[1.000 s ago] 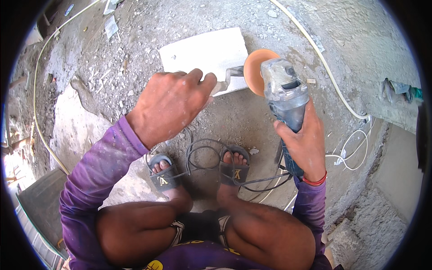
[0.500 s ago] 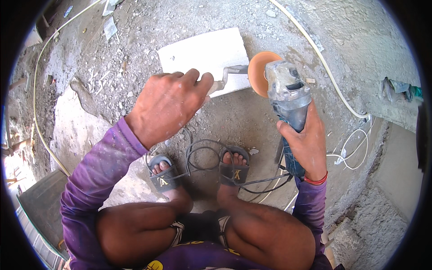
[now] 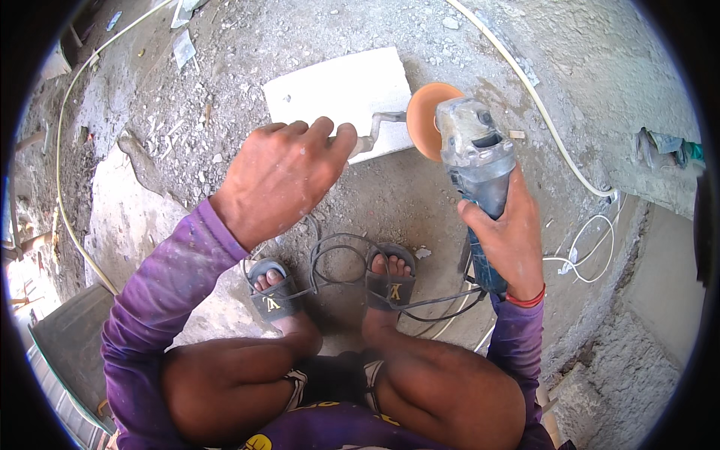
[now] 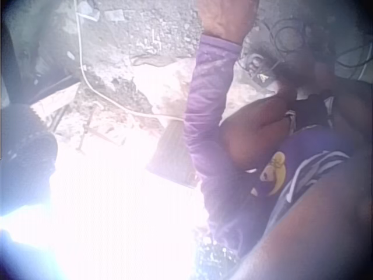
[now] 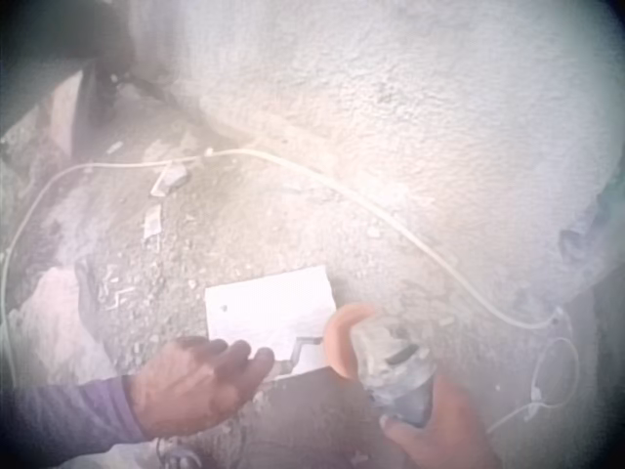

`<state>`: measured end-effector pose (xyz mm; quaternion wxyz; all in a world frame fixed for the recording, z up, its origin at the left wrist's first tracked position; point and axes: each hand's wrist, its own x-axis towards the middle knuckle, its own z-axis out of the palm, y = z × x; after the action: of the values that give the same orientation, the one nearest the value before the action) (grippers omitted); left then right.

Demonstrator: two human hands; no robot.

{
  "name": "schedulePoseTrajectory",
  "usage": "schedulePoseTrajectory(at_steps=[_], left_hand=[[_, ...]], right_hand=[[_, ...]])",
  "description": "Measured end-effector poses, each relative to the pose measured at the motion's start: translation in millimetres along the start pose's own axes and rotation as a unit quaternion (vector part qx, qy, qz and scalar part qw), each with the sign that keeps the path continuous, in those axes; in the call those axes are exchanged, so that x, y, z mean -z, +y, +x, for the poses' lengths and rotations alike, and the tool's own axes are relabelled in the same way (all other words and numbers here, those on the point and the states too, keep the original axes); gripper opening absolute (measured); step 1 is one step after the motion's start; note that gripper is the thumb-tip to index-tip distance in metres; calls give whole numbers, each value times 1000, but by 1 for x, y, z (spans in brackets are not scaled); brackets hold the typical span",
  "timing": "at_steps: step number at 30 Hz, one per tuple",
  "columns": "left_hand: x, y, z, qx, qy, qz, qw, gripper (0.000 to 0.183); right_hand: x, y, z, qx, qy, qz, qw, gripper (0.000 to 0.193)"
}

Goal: The person sits on the floor and uses an angle grinder to smooth the edges of a white tile. They hold the tile with a trowel in the left hand and operate the grinder with the right hand, moving the tool along the tile edges.

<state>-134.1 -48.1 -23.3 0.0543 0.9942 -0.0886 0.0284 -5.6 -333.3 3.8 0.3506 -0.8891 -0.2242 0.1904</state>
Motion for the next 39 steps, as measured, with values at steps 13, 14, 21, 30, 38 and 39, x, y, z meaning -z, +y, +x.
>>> schedulePoseTrajectory(at_steps=[13, 14, 21, 30, 38, 39], left_hand=[[-4, -5, -2, 13, 2, 10, 1000, 34], [-5, -4, -2, 11, 6, 11, 1000, 34], [-8, -2, -1, 4, 13, 16, 1000, 32], [-10, -3, -3, -1, 39, 16, 999, 31], [-8, -2, -4, -1, 23, 27, 999, 35], [-8, -2, -4, 0, 25, 27, 999, 35]], right_hand=[[6, 7, -1, -51, -9, -3, 999, 62], [7, 7, -2, -67, -17, 5, 998, 66], [5, -2, 2, -28, -25, 8, 999, 61], [2, 3, 2, 3, -2, 30, 1000, 54], [8, 5, 0, -46, -31, 10, 998, 68], [8, 6, 0, -45, -28, 8, 999, 68]])
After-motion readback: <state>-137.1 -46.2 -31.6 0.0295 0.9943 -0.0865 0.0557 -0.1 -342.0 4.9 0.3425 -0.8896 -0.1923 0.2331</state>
